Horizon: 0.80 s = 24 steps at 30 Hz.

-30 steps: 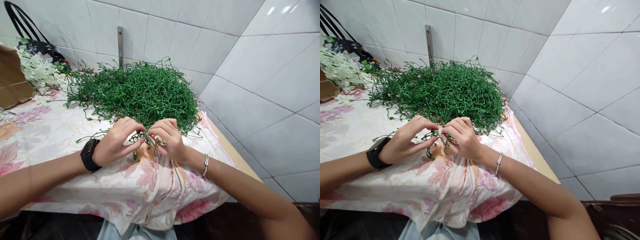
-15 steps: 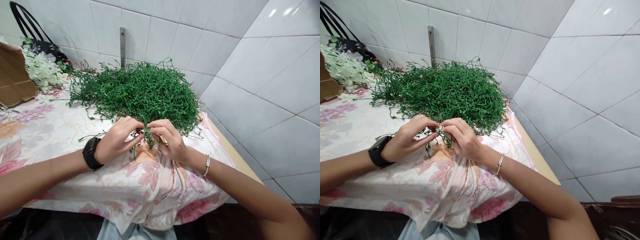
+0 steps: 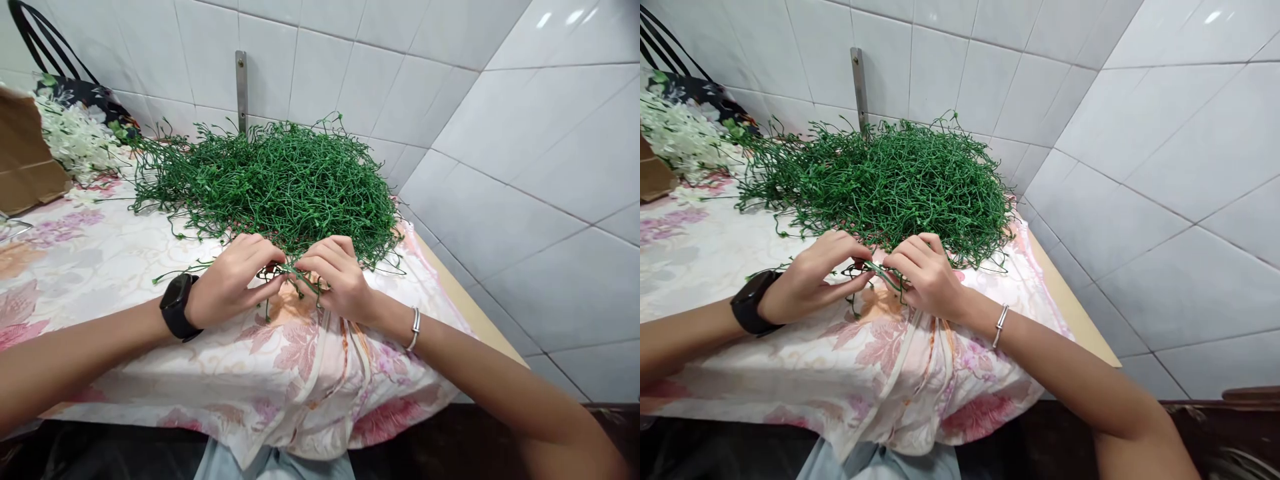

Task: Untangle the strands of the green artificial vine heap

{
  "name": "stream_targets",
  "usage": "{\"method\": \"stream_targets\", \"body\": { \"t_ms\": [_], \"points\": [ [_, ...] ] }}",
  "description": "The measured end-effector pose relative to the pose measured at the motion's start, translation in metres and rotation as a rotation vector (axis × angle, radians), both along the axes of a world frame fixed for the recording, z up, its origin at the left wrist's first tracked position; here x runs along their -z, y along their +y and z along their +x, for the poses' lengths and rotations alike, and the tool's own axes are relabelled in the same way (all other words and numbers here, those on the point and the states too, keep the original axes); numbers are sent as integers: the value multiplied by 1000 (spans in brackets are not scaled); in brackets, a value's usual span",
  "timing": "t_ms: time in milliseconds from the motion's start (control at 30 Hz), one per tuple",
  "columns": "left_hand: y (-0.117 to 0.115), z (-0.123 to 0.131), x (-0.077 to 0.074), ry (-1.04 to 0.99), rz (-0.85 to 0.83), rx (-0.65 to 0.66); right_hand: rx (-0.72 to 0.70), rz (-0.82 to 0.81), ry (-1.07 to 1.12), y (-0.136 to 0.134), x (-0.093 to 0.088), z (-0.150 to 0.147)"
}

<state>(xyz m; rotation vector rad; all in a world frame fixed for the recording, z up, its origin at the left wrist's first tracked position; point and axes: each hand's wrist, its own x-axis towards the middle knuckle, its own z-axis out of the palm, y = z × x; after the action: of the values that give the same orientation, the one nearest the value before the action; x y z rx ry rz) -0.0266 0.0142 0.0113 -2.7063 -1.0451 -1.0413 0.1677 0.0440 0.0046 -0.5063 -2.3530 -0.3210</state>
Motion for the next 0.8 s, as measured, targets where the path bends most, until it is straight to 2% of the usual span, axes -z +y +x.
{"method": "stream_targets", "body": {
  "t_ms": [167, 333, 500, 600, 800],
  "points": [
    [-2, -2, -5, 103, -21, 30, 34, 38, 11, 1, -3, 1],
    [-1, -1, -6, 148, -48, 41, 113, 68, -109, -1, -3, -2],
    [2, -1, -3, 255, -96, 151, 136, 55, -228, -4, 4, -5],
    [2, -1, -1, 260, -107, 158, 164, 1, -234, -4, 10, -3],
    [-3, 2, -1, 246, -108, 175, 121, -5, -205, -1, 13, 0]
  ]
}}
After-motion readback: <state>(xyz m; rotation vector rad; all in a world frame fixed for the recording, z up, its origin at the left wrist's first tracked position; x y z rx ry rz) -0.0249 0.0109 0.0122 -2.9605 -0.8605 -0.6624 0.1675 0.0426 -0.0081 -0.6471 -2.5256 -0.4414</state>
